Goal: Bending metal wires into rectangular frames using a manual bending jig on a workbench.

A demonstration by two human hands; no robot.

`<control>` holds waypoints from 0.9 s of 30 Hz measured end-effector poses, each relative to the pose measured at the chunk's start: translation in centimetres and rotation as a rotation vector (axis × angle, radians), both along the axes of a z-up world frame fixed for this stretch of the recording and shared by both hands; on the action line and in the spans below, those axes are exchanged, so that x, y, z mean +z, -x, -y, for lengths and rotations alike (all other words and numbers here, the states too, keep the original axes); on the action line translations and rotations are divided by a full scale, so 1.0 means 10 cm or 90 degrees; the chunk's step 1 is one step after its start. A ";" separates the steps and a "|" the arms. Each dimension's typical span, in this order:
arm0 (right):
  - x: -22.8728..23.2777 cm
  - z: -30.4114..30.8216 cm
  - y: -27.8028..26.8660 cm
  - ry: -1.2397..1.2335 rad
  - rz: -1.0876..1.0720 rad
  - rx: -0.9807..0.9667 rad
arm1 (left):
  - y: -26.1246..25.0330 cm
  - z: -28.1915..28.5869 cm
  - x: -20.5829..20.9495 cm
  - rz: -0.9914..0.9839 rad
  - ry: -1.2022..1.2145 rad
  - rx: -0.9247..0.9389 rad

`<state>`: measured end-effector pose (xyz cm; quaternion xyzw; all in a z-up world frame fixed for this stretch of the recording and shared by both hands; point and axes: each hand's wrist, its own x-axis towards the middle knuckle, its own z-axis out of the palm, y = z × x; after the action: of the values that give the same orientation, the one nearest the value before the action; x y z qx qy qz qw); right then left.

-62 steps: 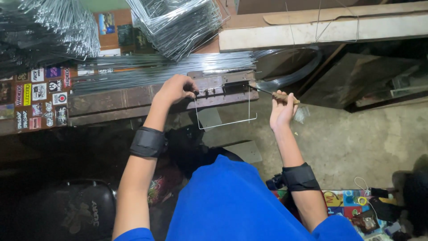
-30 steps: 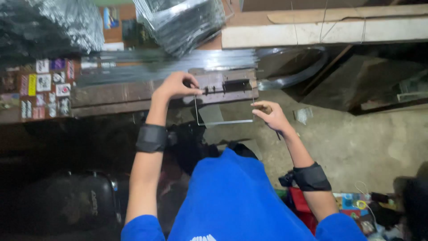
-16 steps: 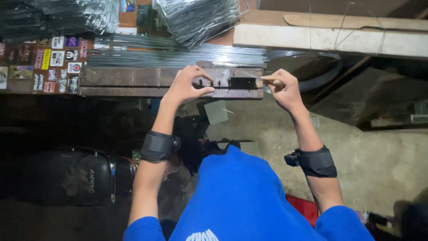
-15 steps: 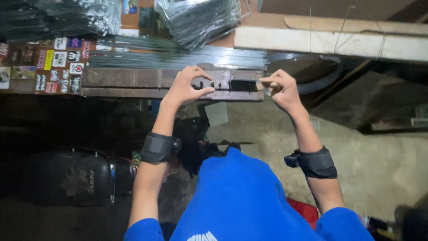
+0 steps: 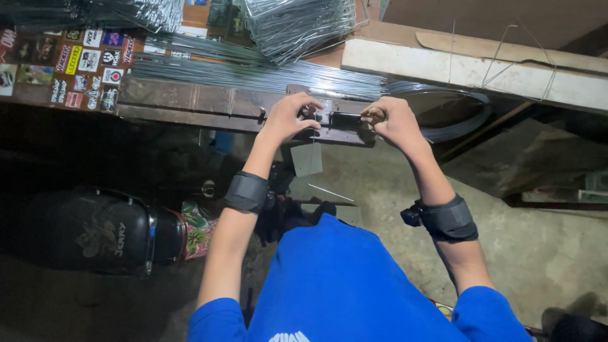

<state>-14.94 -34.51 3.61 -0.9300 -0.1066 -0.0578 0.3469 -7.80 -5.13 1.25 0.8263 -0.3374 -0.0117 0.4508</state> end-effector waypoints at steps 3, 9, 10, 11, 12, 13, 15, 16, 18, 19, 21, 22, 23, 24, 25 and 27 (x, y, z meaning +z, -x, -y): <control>-0.03 0.10 -0.01 -0.061 -0.020 0.013 | 0.00 0.01 -0.04 0.023 -0.035 0.015; 0.00 0.15 0.09 -0.047 0.018 -0.053 | 0.01 0.04 -0.06 0.050 -0.036 0.003; -0.03 0.16 0.11 -0.048 0.016 -0.055 | 0.00 0.04 -0.08 0.048 -0.038 0.001; -0.05 0.16 0.12 -0.088 0.012 -0.062 | 0.00 0.04 -0.09 0.058 -0.040 -0.009; -0.06 0.17 0.13 -0.128 0.008 -0.068 | -0.02 0.05 -0.10 0.069 -0.041 -0.019; -0.07 0.16 0.11 -0.128 0.008 -0.069 | -0.03 0.05 -0.08 0.068 -0.042 -0.020; -0.10 0.17 0.09 -0.145 0.001 -0.109 | -0.05 0.07 -0.05 0.111 -0.083 -0.039; -0.13 0.18 0.06 -0.145 0.001 -0.113 | -0.04 0.10 -0.02 0.111 -0.083 -0.043; -0.19 0.22 -0.03 -0.234 0.002 -0.152 | -0.05 0.15 0.05 0.064 -0.197 -0.027; -0.23 0.26 -0.10 -0.234 0.005 -0.155 | -0.11 0.14 -0.06 0.066 -0.196 -0.029; -0.31 0.33 -0.24 -0.375 0.103 -0.097 | -0.22 0.13 -0.27 0.087 -0.185 -0.045; -0.23 0.31 -0.30 -0.373 0.106 -0.098 | -0.25 0.14 -0.31 0.089 -0.183 -0.046; -0.16 0.28 -0.36 -0.534 0.043 -0.133 | -0.27 0.15 -0.36 0.050 -0.202 -0.032; -0.08 0.25 -0.42 -0.693 -0.024 -0.166 | -0.30 0.15 -0.40 0.010 -0.220 -0.017; -0.08 0.24 -0.51 -0.692 -0.022 -0.165 | -0.29 0.17 -0.28 0.012 -0.218 -0.017; -0.09 0.20 -0.69 -0.785 -0.064 -0.143 | -0.27 0.20 -0.03 -0.089 -0.294 -0.025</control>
<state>-8.01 -36.48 2.72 -0.5657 0.0610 -0.1008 0.8161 -5.10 -7.14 0.93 0.8980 -0.3094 -0.1544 0.2721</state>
